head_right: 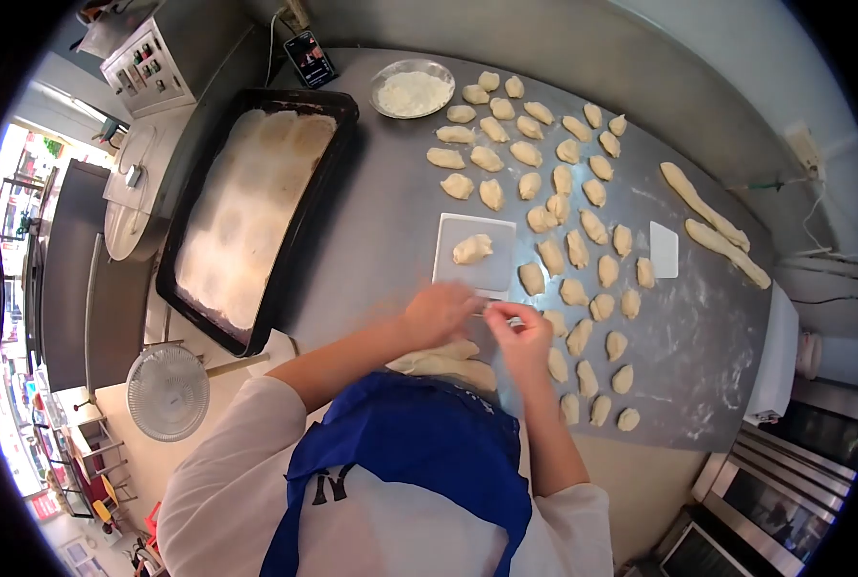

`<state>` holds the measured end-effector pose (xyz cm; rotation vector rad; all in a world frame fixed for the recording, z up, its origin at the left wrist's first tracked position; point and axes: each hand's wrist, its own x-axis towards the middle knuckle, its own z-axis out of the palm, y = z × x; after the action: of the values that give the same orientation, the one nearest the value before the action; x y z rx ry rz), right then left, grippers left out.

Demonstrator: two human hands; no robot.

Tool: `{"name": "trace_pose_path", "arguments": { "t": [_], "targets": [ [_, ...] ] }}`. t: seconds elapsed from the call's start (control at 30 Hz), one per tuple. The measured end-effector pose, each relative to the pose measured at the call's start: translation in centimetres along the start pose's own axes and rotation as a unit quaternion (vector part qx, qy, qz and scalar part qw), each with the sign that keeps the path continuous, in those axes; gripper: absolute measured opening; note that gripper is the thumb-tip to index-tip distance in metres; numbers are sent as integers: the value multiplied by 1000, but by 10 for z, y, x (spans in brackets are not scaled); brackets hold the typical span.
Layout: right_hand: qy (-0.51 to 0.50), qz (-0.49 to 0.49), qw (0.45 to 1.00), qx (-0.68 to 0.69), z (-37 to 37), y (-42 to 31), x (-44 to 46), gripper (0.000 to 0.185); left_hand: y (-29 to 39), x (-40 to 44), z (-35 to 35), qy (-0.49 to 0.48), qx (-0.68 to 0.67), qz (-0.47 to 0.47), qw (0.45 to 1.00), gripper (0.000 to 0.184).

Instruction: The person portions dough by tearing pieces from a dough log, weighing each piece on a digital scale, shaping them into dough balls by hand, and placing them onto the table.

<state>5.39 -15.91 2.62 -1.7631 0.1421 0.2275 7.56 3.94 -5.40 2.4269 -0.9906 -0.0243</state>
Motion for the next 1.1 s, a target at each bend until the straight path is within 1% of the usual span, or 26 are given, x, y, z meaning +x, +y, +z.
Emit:
{"name": "trace_pose_path", "arguments": {
  "t": [0.07,0.1,0.17,0.2,0.23,0.27,0.3,0.33,0.4,0.43,0.47,0.53,0.57,0.6,0.63,0.67,0.7,0.77,0.83,0.87,0.9,0.93,0.97,1.0,1.03,1.1],
  "targets": [
    [76,11,996,33,-12,9,1,13,24,-22,-8,-157,-51,-145,976,55],
    [78,14,996,33,-13,18,2,13,24,-32,0,-159,-52,-144,975,55],
    [87,55,993,54,-14,42,-1,18,18,-51,26,-125,-25,-169,977,44],
    [94,63,992,53,-12,51,-3,18,19,-53,27,-132,-32,-164,977,44],
    [96,93,985,106,-6,56,-4,20,19,-50,26,-139,-162,-235,948,43],
    [100,120,975,158,-3,60,-6,22,18,-47,24,-145,-286,-302,898,43],
    [102,137,971,168,1,60,-7,25,10,-45,16,-159,-343,-310,872,55],
    [108,137,970,168,5,61,-7,25,11,-46,14,-162,-344,-304,873,55],
    [94,148,967,187,14,67,-8,23,18,-53,8,-54,-420,-306,853,69],
    [85,146,973,155,17,70,-7,25,14,-53,4,-72,-366,-255,892,75],
    [85,147,973,155,20,76,-8,25,14,-51,2,-73,-366,-257,892,75],
    [57,66,992,95,28,85,-5,25,14,-44,0,-151,-337,-286,884,64],
    [45,11,999,27,31,90,-8,26,14,-45,4,-151,-338,-285,884,64],
    [26,-2,1000,-7,36,82,-14,21,14,-46,10,-119,-330,-268,897,60],
    [0,-92,988,-123,35,79,-15,17,14,-49,14,-87,-321,-251,909,57],
    [-25,-179,955,-236,35,77,-15,13,15,-52,18,-88,-321,-250,909,57],
    [-24,-180,955,-236,34,72,-11,13,19,-53,17,-92,-307,-246,915,55],
    [49,-280,906,-313,32,58,10,17,23,-55,16,-96,-292,-243,920,52],
    [136,-303,912,-243,35,35,44,27,26,-51,17,-81,-260,-242,931,52],
    [104,-326,911,-230,39,28,64,31,28,-49,19,-83,-262,-237,932,52],
    [73,-347,909,-217,42,23,81,35,31,-49,21,-82,-196,-255,943,53],
    [80,-344,910,-219,45,34,99,35,32,-49,22,-80,-129,-270,951,55],
    [25,-364,887,-283,50,58,117,36,31,-51,26,-86,-128,-261,953,55],
    [-28,-378,858,-346,50,72,123,37,27,-55,30,-56,-105,-221,968,57],
    [-12,-369,860,-352,48,70,118,37,26,-54,30,-26,-84,-175,981,60],
    [-3,-305,868,-390,27,70,102,41,27,-52,29,-55,-42,-218,973,58]
  ]
}}
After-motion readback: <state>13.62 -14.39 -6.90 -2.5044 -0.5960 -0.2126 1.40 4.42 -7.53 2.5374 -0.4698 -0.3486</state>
